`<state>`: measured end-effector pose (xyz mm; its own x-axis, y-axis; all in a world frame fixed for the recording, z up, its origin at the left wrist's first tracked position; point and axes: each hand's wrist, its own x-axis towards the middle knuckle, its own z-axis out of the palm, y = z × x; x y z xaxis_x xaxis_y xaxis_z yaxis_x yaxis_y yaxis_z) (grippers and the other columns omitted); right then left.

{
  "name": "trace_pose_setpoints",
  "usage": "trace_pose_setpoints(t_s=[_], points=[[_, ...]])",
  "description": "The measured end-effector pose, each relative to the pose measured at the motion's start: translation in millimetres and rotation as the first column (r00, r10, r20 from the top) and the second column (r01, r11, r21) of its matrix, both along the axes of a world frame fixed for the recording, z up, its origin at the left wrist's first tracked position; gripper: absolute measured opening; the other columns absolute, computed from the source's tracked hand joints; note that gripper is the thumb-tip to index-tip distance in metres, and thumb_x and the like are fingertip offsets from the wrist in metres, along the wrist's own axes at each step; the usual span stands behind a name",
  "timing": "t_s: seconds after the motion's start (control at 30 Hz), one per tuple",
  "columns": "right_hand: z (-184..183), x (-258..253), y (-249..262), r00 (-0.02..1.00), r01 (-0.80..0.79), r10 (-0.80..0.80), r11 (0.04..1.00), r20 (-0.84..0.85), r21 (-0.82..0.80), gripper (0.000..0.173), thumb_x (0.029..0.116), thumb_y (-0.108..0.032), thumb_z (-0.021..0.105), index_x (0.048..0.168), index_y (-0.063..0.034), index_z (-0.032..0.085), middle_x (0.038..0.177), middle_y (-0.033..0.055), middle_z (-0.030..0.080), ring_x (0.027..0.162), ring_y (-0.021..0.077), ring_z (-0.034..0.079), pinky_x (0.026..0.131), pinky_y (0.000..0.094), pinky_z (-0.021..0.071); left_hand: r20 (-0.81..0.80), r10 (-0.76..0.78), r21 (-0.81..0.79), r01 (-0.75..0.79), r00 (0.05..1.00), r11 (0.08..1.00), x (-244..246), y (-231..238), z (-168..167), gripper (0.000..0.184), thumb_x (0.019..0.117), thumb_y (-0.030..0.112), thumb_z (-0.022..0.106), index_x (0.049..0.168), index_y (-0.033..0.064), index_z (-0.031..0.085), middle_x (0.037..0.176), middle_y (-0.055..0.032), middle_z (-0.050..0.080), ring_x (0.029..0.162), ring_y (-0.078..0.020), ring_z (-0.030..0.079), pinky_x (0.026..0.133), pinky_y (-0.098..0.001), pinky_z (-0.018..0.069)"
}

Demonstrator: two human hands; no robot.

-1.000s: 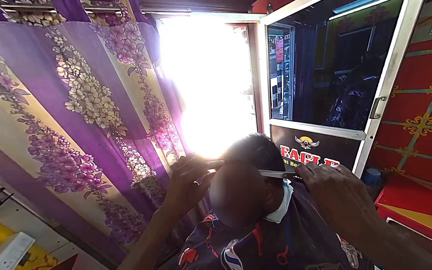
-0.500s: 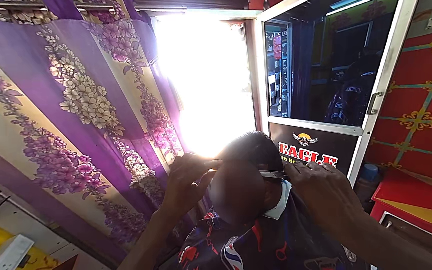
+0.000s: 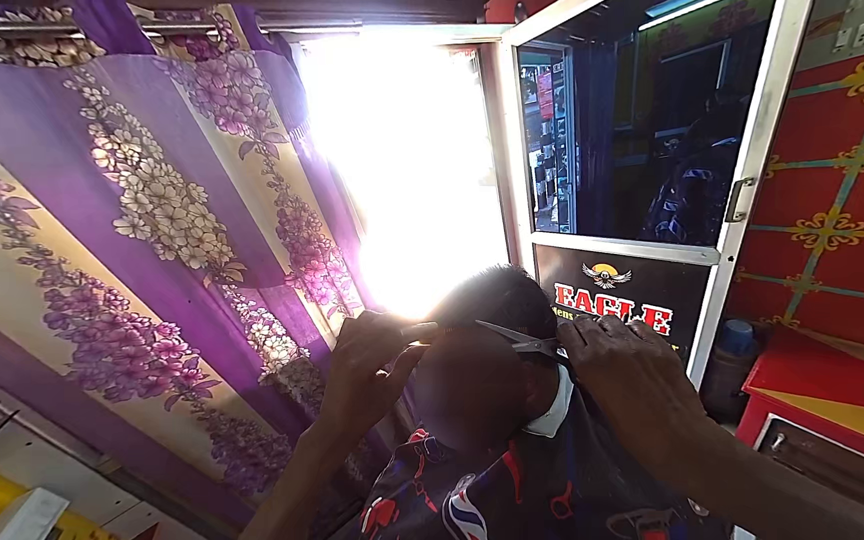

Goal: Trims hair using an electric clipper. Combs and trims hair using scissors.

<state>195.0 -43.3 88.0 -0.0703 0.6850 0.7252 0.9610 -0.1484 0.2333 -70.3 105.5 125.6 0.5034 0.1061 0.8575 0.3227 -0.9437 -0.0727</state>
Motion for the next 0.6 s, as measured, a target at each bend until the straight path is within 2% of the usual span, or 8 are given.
trace_pose_setpoints(t_s=[0.13, 0.23, 0.3, 0.43, 0.53, 0.6], points=[[0.5, 6.4, -4.1, 0.994, -0.082, 0.083, 0.996, -0.065, 0.023, 0.037, 0.0721, 0.011, 0.081, 0.104, -0.0046, 0.072, 0.088, 0.0118, 0.071, 0.074, 0.0311, 0.069, 0.064, 0.0456, 0.0553, 0.017, -0.053, -0.045, 0.053, 0.998, 0.998, -5.5, -1.6, -1.0, 0.019, 0.0949, 0.027, 0.07, 0.111, 0.0216, 0.079, 0.111, 0.0078, 0.074, 0.1, -0.0071, 0.063, 0.085, -0.0305, 0.0473], [2.1, 24.7, -12.6, 0.982, -0.085, 0.1, 0.992, -0.161, 0.096, 0.039, 0.0727, 0.011, 0.081, 0.109, -0.004, 0.074, 0.093, 0.0145, 0.072, 0.079, 0.0351, 0.072, 0.065, 0.0512, 0.0575, -0.194, -0.044, -0.029, 0.039, 0.98, 0.999, -24.2, 0.2, 3.1, 0.022, 0.098, 0.036, 0.065, 0.112, 0.026, 0.078, 0.113, 0.01, 0.072, 0.102, -0.0057, 0.063, 0.088, -0.0307, 0.0484], [1.9, 37.3, -15.3, 0.979, -0.035, 0.048, 0.997, -0.199, 0.067, 0.042, 0.075, 0.005, 0.084, 0.113, -0.0033, 0.071, 0.104, 0.0165, 0.071, 0.091, 0.0373, 0.072, 0.074, 0.0535, 0.0576, -0.308, 0.002, -0.006, -0.004, 0.951, 1.0, -30.4, 4.2, 5.0, 0.025, 0.0976, 0.039, 0.061, 0.112, 0.027, 0.079, 0.113, 0.011, 0.072, 0.101, -0.006, 0.064, 0.086, -0.0324, 0.0489], [-4.0, 48.3, -10.4, 0.985, -0.019, 0.028, 0.998, -0.17, 0.059, 0.051, 0.0673, 0.012, 0.084, 0.115, -0.0022, 0.073, 0.105, 0.0166, 0.073, 0.089, 0.0362, 0.073, 0.074, 0.0526, 0.0573, -0.258, 0.017, 0.004, -0.017, 0.966, 1.0, -20.6, 5.1, 8.3, 0.027, 0.098, 0.037, 0.062, 0.113, 0.0239, 0.079, 0.112, 0.0092, 0.073, 0.097, -0.0069, 0.063, 0.083, -0.0315, 0.049], [-8.2, 47.9, -6.3, 0.981, -0.075, 0.081, 0.996, -0.179, 0.04, 0.045, 0.0717, 0.008, 0.085, 0.114, -0.0041, 0.072, 0.105, 0.0159, 0.073, 0.096, 0.036, 0.072, 0.079, 0.0534, 0.0575, -0.209, 0.045, 0.03, -0.039, 0.977, 0.999, -6.1, -0.8, 14.4, 0.025, 0.0971, 0.033, 0.063, 0.115, 0.0237, 0.079, 0.112, 0.0079, 0.073, 0.098, -0.0083, 0.064, 0.083, -0.0316, 0.0487], [-11.0, 46.3, -3.5, 0.982, -0.087, 0.093, 0.995, -0.164, 0.043, 0.04, 0.0726, 0.011, 0.082, 0.109, -0.0043, 0.074, 0.097, 0.0145, 0.073, 0.086, 0.0343, 0.073, 0.074, 0.0519, 0.0576, -0.188, 0.068, 0.047, -0.06, 0.98, 0.997, 1.4, -3.6, 17.5, 0.026, 0.0974, 0.031, 0.063, 0.116, 0.0231, 0.079, 0.112, 0.0066, 0.074, 0.098, -0.0096, 0.064, 0.083, -0.0329, 0.0482]])
